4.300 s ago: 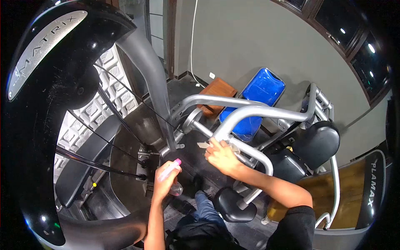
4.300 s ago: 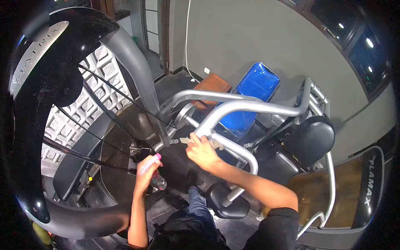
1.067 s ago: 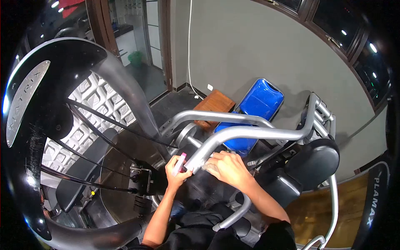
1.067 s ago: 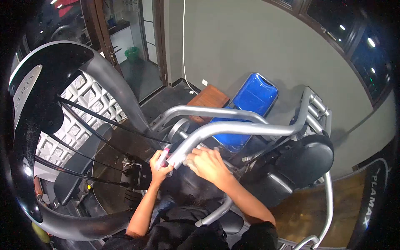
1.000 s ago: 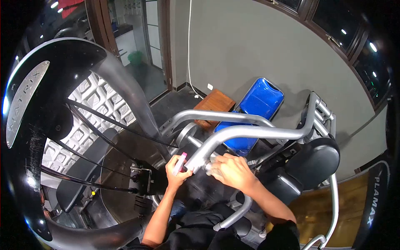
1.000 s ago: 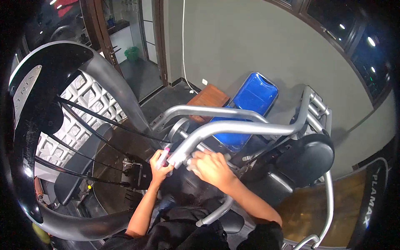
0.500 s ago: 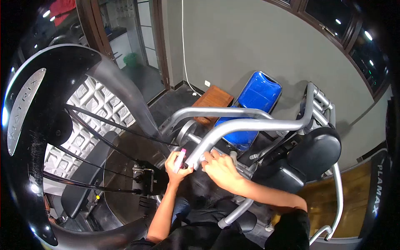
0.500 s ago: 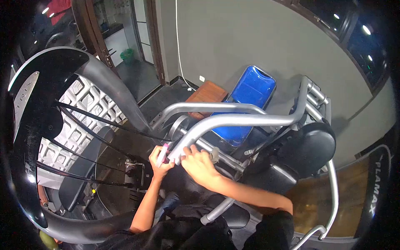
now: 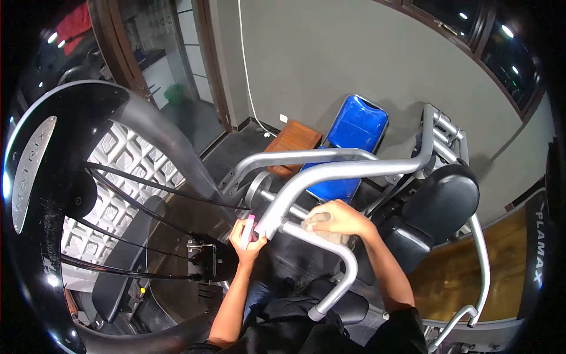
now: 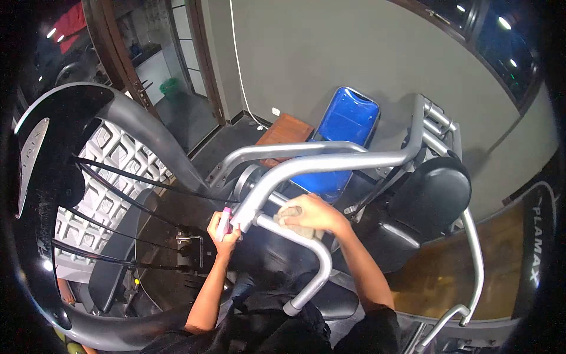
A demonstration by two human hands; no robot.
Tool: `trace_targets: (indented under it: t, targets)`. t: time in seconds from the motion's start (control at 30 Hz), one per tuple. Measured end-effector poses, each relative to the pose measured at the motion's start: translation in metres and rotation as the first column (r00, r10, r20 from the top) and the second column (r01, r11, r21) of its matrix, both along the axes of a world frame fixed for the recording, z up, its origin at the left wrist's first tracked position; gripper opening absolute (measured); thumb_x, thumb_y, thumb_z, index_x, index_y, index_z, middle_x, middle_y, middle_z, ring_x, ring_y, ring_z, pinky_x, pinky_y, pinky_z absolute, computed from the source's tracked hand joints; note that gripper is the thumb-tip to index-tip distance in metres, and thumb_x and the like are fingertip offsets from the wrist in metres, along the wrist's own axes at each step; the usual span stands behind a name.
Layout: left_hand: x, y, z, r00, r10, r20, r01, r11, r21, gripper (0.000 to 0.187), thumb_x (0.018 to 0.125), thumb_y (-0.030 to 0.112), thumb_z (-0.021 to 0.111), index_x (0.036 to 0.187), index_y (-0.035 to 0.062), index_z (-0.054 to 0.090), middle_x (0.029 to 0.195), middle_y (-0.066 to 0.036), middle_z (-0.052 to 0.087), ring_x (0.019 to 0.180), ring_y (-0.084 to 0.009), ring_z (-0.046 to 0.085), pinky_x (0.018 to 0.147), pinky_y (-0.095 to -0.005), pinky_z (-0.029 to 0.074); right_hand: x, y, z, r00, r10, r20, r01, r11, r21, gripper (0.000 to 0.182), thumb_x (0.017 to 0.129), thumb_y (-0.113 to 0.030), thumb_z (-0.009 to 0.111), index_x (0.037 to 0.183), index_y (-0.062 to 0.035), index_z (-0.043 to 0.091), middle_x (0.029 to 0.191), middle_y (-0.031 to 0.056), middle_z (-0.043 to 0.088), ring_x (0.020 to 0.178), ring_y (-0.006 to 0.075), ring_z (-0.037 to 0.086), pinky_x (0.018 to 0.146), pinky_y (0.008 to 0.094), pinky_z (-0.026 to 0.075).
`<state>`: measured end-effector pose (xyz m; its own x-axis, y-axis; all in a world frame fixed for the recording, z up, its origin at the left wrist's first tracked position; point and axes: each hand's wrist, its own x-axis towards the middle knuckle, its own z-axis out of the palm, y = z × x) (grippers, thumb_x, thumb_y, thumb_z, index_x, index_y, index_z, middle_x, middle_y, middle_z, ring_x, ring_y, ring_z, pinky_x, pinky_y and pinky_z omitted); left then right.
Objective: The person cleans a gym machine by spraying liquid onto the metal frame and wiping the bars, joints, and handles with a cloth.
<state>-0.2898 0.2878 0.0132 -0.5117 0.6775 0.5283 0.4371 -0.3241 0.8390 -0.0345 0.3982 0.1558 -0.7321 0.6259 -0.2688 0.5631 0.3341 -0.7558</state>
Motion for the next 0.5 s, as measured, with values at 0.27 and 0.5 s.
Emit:
trace_targets:
  t: [0.27, 0.5]
  targets:
    - [0.003, -0.007, 0.008, 0.999, 0.021, 0.036, -0.02, 0.999, -0.038, 0.039, 0.067, 0.028, 0.084, 0.082, 0.002, 0.059, 0.071, -0.002, 0.05, 0.059, -0.0125, 0.048, 0.055, -0.0294, 0.039, -0.028, 0.002, -0.089, 0.817, -0.384, -0.429, -0.057, 0.688, -0.723, 0.036, 0.096, -0.023, 0.069, 0.124, -0.0015, 0.062, 0.108, 0.0049, 0.07, 0.098, 0.0134, 0.066, 0.084, 0.0267, 0.053]
    - [0.008, -0.025, 0.031, 0.996, 0.08, 0.028, -0.075, 0.985, -0.152, 0.034, 0.068, 0.015, 0.088, 0.084, 0.0015, 0.061, 0.074, -0.003, 0.054, 0.057, -0.0121, 0.048, 0.054, -0.0292, 0.04, 0.027, -0.056, -0.141, 0.647, -0.676, -0.352, 0.082, 0.521, -0.849, 0.035, 0.102, -0.021, 0.06, 0.13, -0.0013, 0.059, 0.115, 0.0048, 0.07, 0.104, 0.0153, 0.067, 0.093, 0.0292, 0.053]
